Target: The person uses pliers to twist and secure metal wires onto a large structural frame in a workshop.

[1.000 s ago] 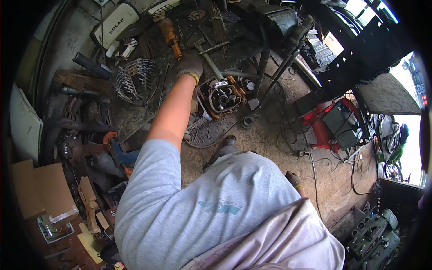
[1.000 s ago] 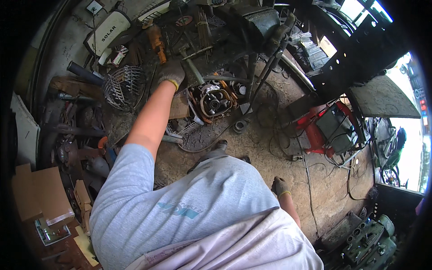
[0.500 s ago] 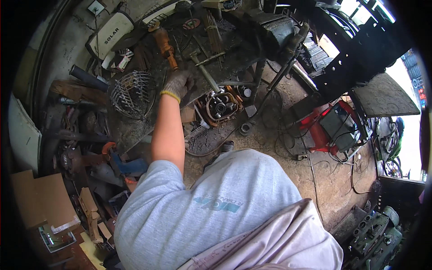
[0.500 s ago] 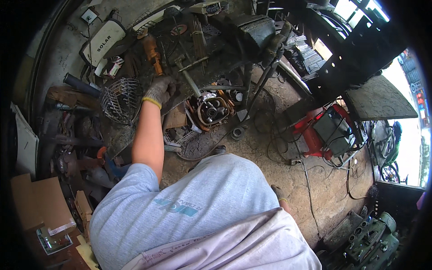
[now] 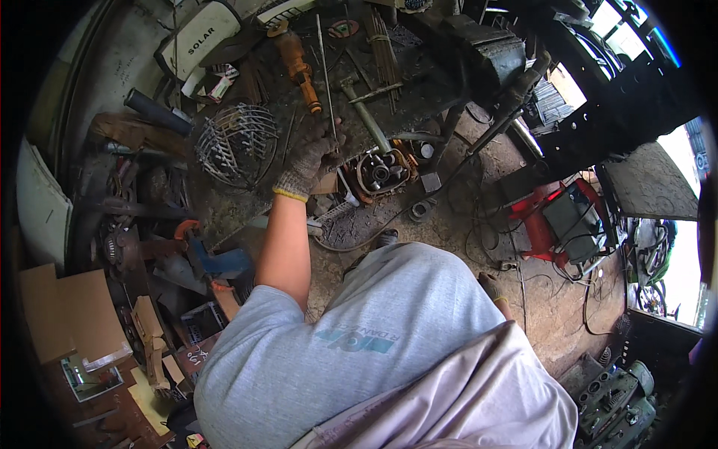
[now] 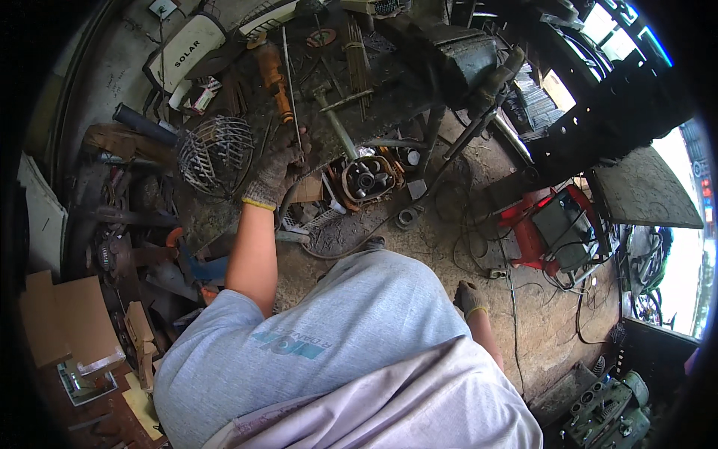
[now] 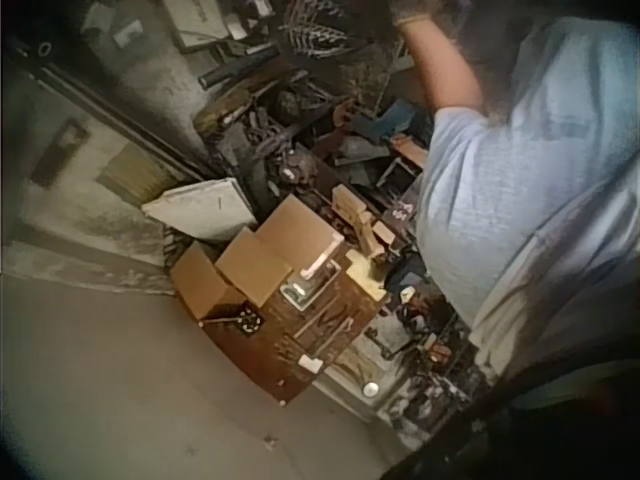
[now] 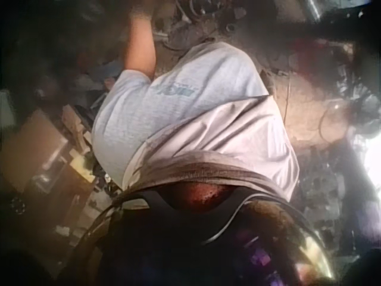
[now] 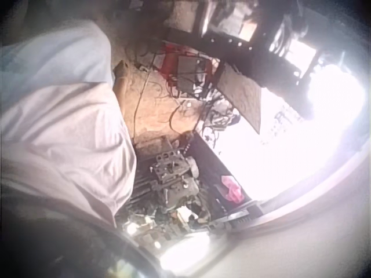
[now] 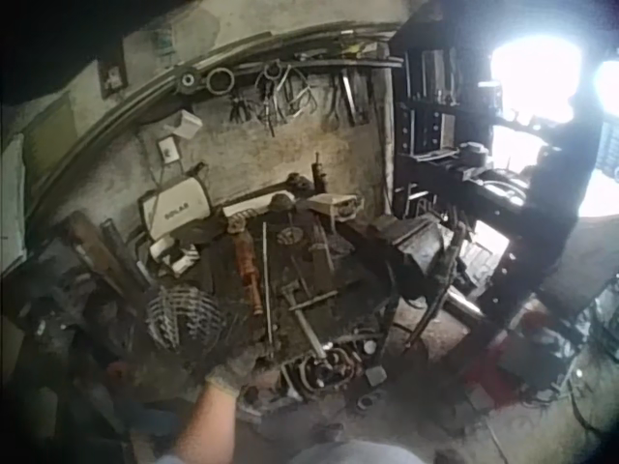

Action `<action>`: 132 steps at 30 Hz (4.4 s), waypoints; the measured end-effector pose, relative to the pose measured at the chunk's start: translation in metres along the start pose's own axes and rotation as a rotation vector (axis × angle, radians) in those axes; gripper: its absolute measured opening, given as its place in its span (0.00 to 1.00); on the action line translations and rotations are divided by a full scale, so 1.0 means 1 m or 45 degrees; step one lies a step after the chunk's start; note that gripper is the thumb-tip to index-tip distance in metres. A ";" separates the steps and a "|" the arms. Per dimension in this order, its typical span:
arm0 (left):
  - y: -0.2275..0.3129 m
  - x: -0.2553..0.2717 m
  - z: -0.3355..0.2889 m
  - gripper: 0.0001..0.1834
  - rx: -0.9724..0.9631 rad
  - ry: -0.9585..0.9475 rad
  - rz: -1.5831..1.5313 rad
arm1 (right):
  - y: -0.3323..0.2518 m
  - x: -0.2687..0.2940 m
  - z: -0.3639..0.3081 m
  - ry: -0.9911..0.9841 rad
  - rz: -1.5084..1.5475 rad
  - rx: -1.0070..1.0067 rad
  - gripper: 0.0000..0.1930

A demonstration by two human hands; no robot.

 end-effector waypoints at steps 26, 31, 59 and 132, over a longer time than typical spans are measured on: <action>0.010 -0.007 0.019 0.25 -0.002 -0.284 0.006 | 0.109 0.035 0.037 0.027 0.142 0.071 0.12; 0.006 0.008 0.003 0.24 -0.018 -0.180 0.095 | 0.062 0.009 0.016 0.019 -0.099 0.074 0.11; -0.002 0.005 0.040 0.10 0.128 0.216 -0.058 | 0.105 0.023 0.005 0.018 -0.582 0.170 0.17; 0.033 -0.085 0.117 0.16 0.133 0.138 1.006 | 0.013 0.010 -0.012 0.019 -0.976 0.059 0.23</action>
Point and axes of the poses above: each hand's wrist, its own z-axis towards the middle knuckle, its own x-axis out of the back of the hand, y = z × x, the point moved 2 cm from there along z, towards the middle knuckle, and after that the axes turned 13 degrees about x, right-handed, at the moved point
